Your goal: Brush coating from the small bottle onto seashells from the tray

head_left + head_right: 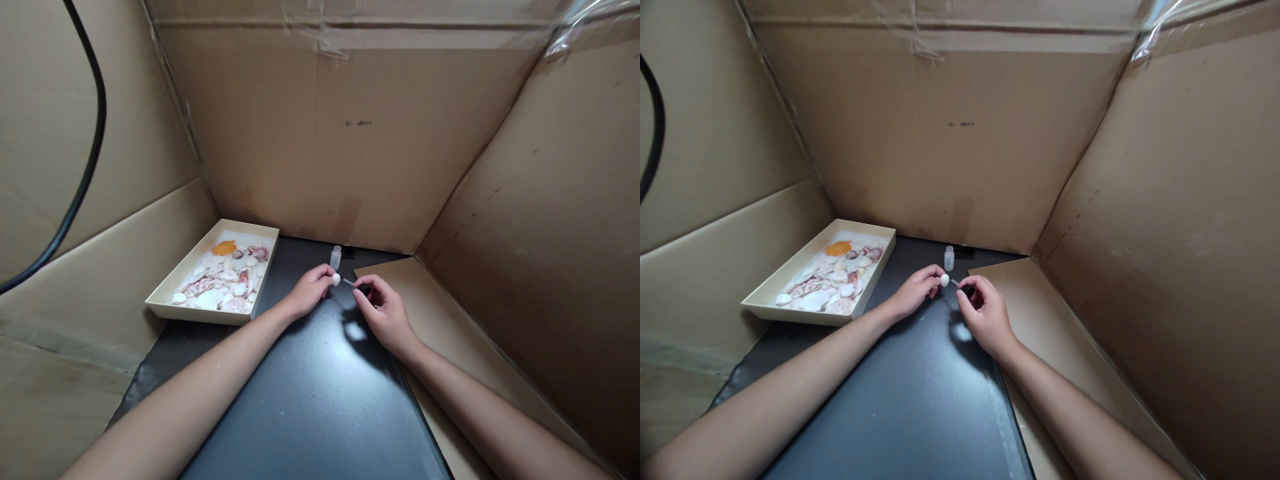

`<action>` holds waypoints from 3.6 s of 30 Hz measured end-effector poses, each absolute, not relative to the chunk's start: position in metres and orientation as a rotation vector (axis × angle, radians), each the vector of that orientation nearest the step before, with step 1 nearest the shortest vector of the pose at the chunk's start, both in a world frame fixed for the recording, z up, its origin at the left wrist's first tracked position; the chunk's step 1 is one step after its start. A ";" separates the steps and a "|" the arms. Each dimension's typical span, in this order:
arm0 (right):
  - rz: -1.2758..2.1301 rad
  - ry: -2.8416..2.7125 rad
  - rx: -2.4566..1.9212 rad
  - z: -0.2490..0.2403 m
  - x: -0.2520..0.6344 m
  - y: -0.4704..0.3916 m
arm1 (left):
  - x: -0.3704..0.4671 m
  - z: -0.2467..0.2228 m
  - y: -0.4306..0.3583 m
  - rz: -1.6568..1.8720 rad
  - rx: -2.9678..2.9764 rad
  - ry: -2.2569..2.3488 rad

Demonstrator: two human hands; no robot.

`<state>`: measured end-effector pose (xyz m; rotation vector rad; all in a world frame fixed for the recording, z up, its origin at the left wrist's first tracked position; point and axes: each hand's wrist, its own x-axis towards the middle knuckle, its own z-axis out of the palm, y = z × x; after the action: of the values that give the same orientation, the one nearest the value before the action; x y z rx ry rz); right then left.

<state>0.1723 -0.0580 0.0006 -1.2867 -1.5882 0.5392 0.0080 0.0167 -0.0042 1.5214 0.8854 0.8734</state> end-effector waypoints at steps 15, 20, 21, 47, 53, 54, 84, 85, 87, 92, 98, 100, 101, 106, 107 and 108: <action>0.558 -1.556 -1.305 -0.002 0.173 -0.055 | 0.002 0.007 0.013 0.866 1.441 0.807; 0.629 -1.567 -1.226 -0.002 0.173 -0.055 | 0.000 0.007 0.014 0.875 1.417 0.785; 0.636 -1.572 -1.225 -0.003 0.173 -0.055 | 0.000 0.007 0.014 0.875 1.409 0.783; 0.631 -1.393 -1.278 -0.002 0.176 -0.049 | 0.000 0.006 0.015 0.827 1.390 0.799; 0.725 -1.462 -1.218 0.001 0.175 -0.051 | 0.000 0.006 0.016 0.818 1.401 0.795; 0.712 -1.471 -1.229 0.000 0.175 -0.051 | 0.000 0.006 0.016 0.815 1.405 0.797; 0.644 -1.528 -1.214 0.002 0.176 -0.052 | 0.000 0.010 0.012 0.778 1.435 0.786; 0.639 -1.511 -1.233 0.001 0.176 -0.052 | 0.000 0.010 0.012 0.776 1.439 0.788; 0.634 -1.473 -1.256 0.001 0.177 -0.052 | 0.001 0.010 0.012 0.772 1.449 0.792; 0.668 -1.525 -1.193 0.003 0.177 -0.053 | 0.001 0.009 0.012 0.784 1.483 0.787; 0.640 -1.474 -1.212 0.003 0.176 -0.053 | 0.001 0.009 0.012 0.778 1.515 0.793; 0.650 -1.512 -1.187 0.003 0.176 -0.053 | 0.001 0.009 0.012 0.783 1.525 0.788; 0.647 -1.523 -1.191 0.003 0.176 -0.053 | 0.001 0.009 0.012 0.787 1.529 0.787; 0.661 -1.453 -1.219 0.002 0.175 -0.053 | 0.001 0.009 0.012 0.783 1.531 0.798; 0.699 -1.444 -1.197 0.002 0.175 -0.053 | 0.001 0.009 0.012 0.782 1.530 0.797; 0.740 -1.437 -1.172 0.001 0.174 -0.053 | 0.001 0.009 0.012 0.781 1.530 0.796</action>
<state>0.1745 -0.0532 0.0013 -1.1720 -1.4372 0.7405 0.0013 0.0117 0.0091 1.5299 0.7960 0.7811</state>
